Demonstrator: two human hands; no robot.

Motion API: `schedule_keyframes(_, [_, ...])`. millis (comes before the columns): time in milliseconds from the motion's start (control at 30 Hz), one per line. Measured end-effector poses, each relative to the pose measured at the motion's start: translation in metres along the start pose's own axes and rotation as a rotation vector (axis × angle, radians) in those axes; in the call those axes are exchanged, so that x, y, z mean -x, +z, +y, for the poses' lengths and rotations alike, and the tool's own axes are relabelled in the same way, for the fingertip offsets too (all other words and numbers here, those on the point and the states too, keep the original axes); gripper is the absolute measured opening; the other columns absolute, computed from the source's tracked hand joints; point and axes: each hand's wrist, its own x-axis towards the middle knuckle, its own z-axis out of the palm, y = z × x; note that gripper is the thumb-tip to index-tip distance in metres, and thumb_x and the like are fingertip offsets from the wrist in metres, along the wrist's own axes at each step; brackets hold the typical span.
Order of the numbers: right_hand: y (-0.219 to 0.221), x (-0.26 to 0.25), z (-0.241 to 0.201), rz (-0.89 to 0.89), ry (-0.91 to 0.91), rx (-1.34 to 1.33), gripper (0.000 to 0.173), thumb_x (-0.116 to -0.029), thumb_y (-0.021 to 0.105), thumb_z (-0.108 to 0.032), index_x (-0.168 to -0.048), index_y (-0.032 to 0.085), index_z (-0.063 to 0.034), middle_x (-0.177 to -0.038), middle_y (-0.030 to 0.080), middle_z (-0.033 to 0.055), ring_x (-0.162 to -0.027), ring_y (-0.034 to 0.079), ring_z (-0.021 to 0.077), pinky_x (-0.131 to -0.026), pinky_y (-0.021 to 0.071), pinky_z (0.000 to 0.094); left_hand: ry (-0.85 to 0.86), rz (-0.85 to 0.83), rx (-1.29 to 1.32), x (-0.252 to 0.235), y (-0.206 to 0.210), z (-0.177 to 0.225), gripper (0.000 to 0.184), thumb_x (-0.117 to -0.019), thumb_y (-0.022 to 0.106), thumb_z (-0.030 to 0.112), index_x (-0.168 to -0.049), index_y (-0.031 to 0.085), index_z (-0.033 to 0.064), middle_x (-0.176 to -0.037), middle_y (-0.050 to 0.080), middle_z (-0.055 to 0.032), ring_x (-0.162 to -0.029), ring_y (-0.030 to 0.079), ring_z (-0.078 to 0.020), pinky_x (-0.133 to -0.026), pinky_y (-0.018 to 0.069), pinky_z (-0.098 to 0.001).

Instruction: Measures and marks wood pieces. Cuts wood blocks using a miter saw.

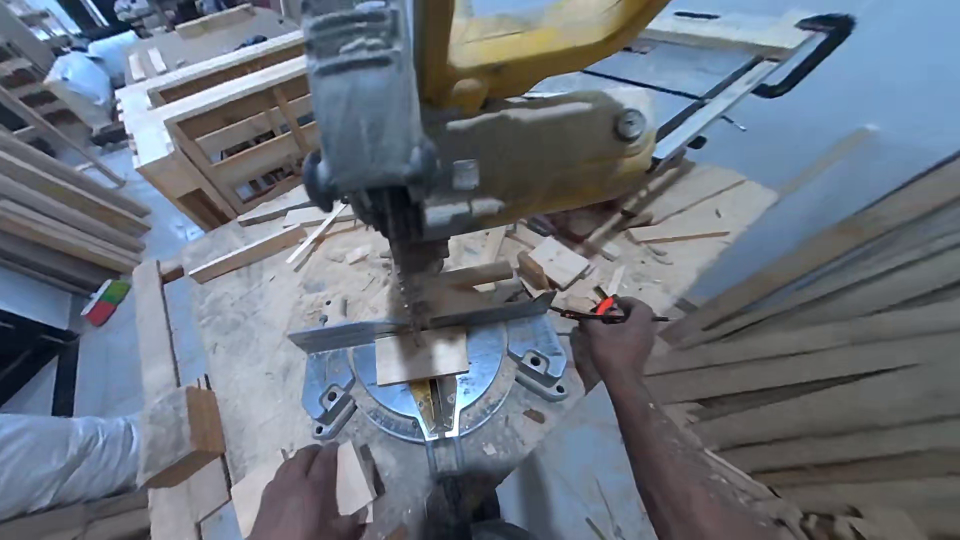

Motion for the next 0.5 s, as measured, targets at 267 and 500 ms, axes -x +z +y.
schedule_keyframes(267, [-0.007, -0.016, 0.017, -0.184, 0.004, 0.036, 0.065, -0.0888, 0.080, -0.038, -0.140, 0.053, -0.0073, -0.118, 0.066, 0.0235, -0.106, 0.066, 0.0418, -0.090, 0.0520, 0.0664, 0.192, 0.193, 0.001, -0.090, -0.045, 0.085, 0.082, -0.0756, 0.087, 0.043, -0.149, 0.054, 0.0241, -0.143, 0.054, -0.0158, -0.133, 0.051, -0.0362, -0.109, 0.0456, -0.0540])
schedule_keyframes(500, [-0.027, -0.013, 0.026, -0.253, -0.082, 0.098, 0.067, -0.0891, 0.080, -0.025, -0.145, 0.049, -0.0069, -0.148, 0.048, 0.0261, -0.114, 0.063, 0.0445, -0.091, 0.0531, 0.0664, 0.052, 0.187, 0.099, -0.115, -0.022, 0.100, 0.053, -0.0879, 0.078, 0.034, -0.135, 0.066, 0.0143, -0.148, 0.052, -0.0161, -0.130, 0.057, -0.0318, -0.107, 0.0501, -0.0457])
